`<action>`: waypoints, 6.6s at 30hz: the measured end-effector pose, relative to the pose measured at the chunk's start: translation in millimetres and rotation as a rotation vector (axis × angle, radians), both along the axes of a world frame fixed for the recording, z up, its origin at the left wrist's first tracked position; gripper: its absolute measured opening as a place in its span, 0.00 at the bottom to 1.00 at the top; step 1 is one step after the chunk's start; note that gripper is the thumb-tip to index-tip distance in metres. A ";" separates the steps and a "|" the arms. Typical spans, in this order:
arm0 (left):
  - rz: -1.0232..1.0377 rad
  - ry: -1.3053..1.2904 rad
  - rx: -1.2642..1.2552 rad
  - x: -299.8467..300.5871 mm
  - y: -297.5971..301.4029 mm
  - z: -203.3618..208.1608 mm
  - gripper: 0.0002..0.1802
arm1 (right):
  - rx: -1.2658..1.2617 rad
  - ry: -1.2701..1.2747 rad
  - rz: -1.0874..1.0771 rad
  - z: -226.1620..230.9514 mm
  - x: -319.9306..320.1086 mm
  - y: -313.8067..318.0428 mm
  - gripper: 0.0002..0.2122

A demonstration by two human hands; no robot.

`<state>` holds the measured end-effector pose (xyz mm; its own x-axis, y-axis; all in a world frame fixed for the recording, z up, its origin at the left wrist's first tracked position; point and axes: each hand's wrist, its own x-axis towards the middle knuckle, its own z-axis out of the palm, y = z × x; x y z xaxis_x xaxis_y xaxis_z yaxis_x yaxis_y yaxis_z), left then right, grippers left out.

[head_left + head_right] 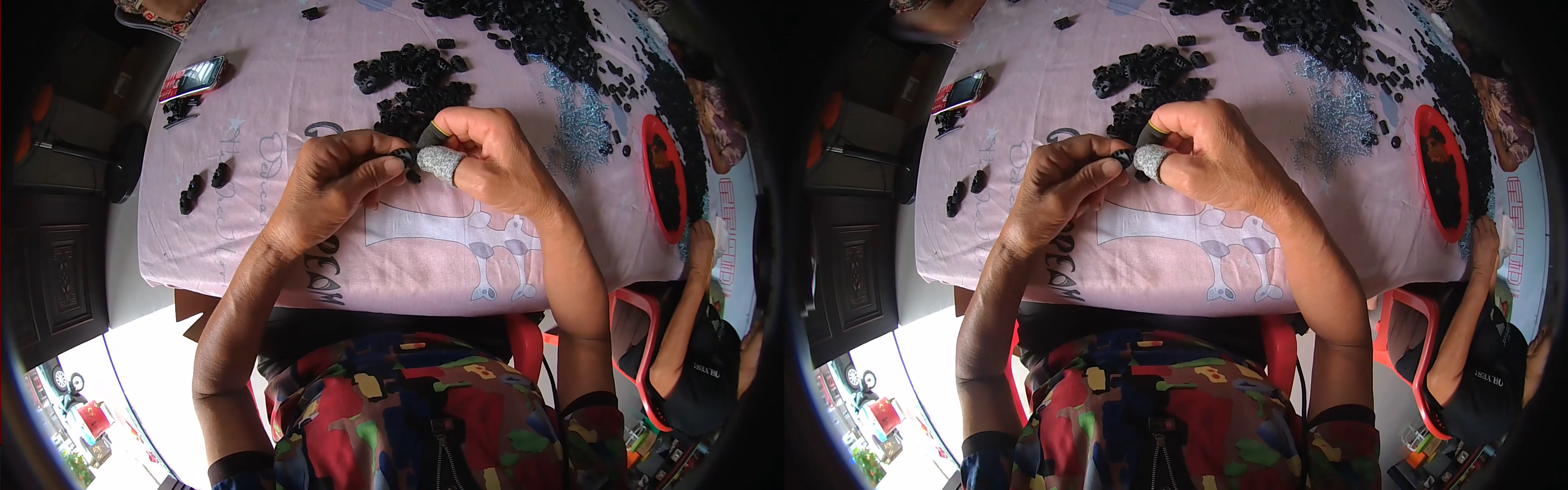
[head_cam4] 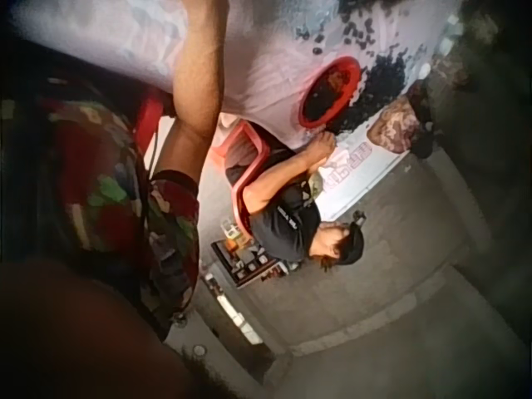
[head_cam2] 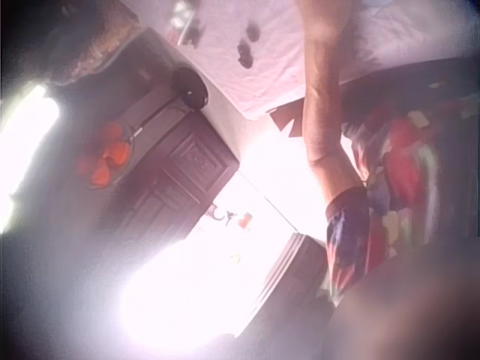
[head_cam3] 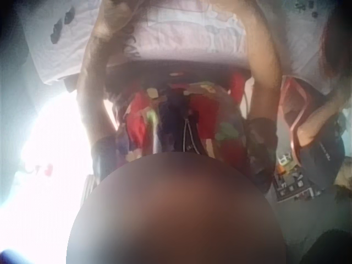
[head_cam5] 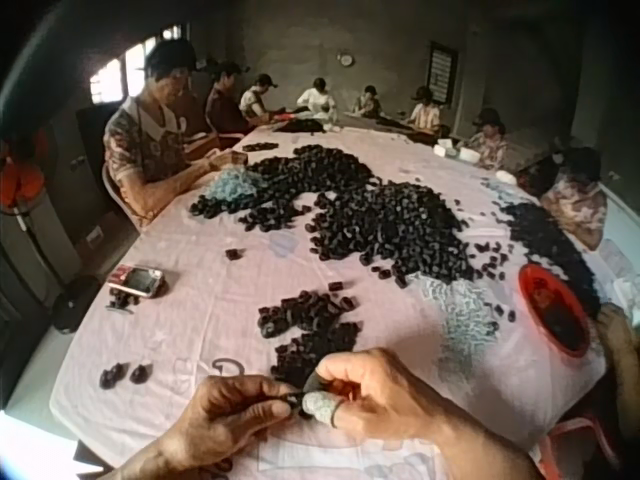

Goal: The person sorts and inspects small black and blue plastic craft pieces by hand on a table.

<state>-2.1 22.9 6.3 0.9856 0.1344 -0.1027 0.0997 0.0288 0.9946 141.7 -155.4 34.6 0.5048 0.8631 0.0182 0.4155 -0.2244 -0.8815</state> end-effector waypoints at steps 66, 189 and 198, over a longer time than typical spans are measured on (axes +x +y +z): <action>-0.020 -0.007 0.034 0.1 -2.6 5.1 0.11 | -0.017 -0.100 0.041 -0.4 0.6 -1.6 0.05; 0.147 -0.078 0.074 1.9 -14.9 -6.7 0.08 | 0.068 -0.240 0.017 -15.0 -4.5 1.2 0.06; 0.165 -0.039 0.031 3.2 -13.9 -2.4 0.11 | 0.168 -0.250 -0.034 -15.4 -8.7 2.4 0.05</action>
